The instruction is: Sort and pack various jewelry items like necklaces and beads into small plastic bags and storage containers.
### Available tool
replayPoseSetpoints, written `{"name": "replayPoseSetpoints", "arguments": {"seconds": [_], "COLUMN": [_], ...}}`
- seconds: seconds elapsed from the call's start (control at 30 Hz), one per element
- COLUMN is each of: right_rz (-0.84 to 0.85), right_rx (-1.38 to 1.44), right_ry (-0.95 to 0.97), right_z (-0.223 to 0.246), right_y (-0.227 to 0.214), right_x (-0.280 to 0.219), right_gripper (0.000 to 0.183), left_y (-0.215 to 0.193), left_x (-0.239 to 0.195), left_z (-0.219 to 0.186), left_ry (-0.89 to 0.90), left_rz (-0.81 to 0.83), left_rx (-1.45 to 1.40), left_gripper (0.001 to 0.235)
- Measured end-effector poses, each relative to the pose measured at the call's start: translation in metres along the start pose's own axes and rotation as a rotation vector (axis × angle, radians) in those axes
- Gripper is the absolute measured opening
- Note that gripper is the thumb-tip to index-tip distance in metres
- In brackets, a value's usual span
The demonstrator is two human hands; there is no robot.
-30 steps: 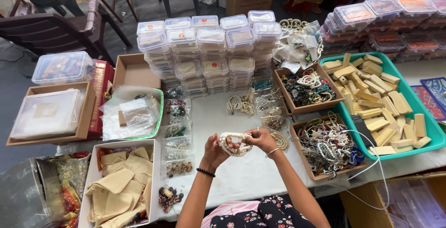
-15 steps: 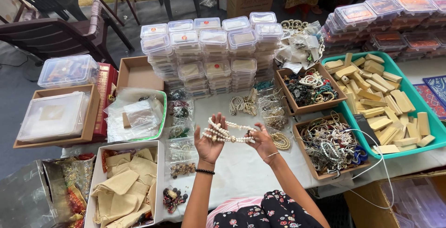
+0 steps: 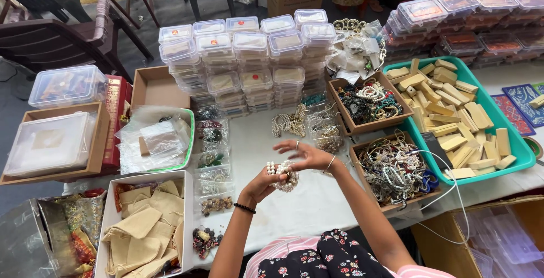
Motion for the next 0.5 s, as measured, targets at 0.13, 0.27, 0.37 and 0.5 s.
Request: {"name": "replayPoseSetpoints", "arguments": {"seconds": [0.13,0.27,0.37,0.5], "right_rz": [0.112,-0.004,-0.098,-0.091], "right_rx": [0.684,0.762,0.674,0.612], "right_ry": [0.22,0.257,0.318,0.327], "right_z": [-0.038,-0.063,-0.084,-0.108], "right_y": [0.037,0.047,0.053,0.069], "right_x": [-0.013,-0.027,-0.037,-0.051], "right_gripper": [0.087,0.083,0.075,0.058], "left_y": [0.023,0.036,0.018,0.014], "left_x": [-0.006,-0.017,-0.019,-0.023], "left_z": [-0.016,-0.026,-0.009,0.009], "left_ry": [-0.026,-0.118,-0.151,-0.206], "left_rz": [-0.004,-0.064,-0.006,0.086], "left_rx": [-0.147,-0.03,0.037,0.272], "left_gripper": [0.05,0.046,0.035,0.027]}}
Point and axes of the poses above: each hand's wrist, its own x-axis towards the middle knuckle, its own y-axis out of the palm, z = x × y, the point moved 5 cm from there along x, towards the middle knuckle, and after that the axes turned 7 degrees about -z, right-handed, at the moved point
